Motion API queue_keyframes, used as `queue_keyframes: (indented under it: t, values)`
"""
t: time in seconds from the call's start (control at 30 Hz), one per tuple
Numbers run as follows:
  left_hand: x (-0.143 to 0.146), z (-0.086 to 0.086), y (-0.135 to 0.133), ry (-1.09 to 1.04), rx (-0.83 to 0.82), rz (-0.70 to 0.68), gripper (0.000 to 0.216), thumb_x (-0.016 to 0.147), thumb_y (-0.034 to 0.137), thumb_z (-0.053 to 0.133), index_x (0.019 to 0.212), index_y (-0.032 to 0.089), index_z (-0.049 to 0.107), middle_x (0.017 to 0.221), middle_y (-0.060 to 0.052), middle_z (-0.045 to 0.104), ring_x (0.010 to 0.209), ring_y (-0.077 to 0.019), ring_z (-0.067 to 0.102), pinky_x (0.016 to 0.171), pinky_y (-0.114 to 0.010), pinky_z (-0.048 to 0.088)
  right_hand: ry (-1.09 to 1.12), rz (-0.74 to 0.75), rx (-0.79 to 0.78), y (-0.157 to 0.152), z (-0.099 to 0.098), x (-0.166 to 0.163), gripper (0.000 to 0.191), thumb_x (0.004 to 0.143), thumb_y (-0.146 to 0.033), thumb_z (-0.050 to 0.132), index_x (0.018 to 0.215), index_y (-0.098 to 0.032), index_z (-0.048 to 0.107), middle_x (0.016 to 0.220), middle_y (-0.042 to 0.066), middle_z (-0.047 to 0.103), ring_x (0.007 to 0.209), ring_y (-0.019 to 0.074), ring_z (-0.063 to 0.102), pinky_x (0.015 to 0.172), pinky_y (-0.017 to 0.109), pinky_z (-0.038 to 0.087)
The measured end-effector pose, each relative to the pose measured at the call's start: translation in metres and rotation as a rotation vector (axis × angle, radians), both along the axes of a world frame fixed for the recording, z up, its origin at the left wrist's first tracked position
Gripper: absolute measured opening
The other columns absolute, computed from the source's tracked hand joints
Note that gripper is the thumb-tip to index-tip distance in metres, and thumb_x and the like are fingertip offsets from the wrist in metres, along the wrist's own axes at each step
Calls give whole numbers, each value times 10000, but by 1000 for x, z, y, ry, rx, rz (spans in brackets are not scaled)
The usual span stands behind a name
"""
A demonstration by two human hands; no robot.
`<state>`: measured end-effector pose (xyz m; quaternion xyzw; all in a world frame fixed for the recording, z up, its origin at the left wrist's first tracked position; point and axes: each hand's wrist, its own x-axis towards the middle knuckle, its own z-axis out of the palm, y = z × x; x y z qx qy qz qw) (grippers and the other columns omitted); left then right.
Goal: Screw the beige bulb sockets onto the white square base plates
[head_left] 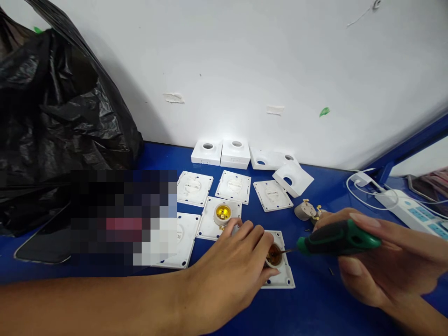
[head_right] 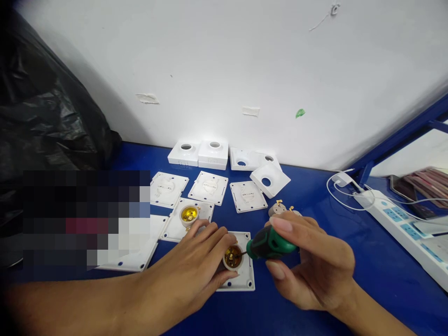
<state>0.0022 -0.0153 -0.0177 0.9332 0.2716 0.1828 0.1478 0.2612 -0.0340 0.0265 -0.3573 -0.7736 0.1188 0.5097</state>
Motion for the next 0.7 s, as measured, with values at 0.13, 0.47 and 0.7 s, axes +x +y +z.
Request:
queue_keyframes:
  t: [0.13, 0.47, 0.7]
  values:
    - [1, 2, 1, -7, 16, -4, 235, 1096, 314, 589, 1237, 128, 564, 1146, -90, 652, 1061, -300, 591, 1126, -560, 399, -44, 14, 40, 0, -4, 0, 556, 834, -249, 847, 1367, -317, 700, 937, 48, 811, 733, 255, 777, 675, 401, 666]
    - [-1, 6, 0, -7, -1, -14, 209, 1075, 281, 619, 1219, 140, 562, 1145, -98, 661, 1073, -299, 628, 1134, -567, 405, -240, -15, -67, -4, 0, 15, 371, 872, -315, 801, 1234, -266, 740, 963, 76, 796, 801, 268, 804, 792, 378, 689]
    - [-1, 5, 1, -7, 20, -13, 234, 1080, 294, 614, 1239, 131, 564, 1151, -99, 668, 1065, -303, 626, 1118, -570, 416, -263, 11, -35, -2, -4, 16, 342, 913, -307, 775, 1248, -251, 737, 1110, 115, 814, 910, 273, 823, 722, 321, 671]
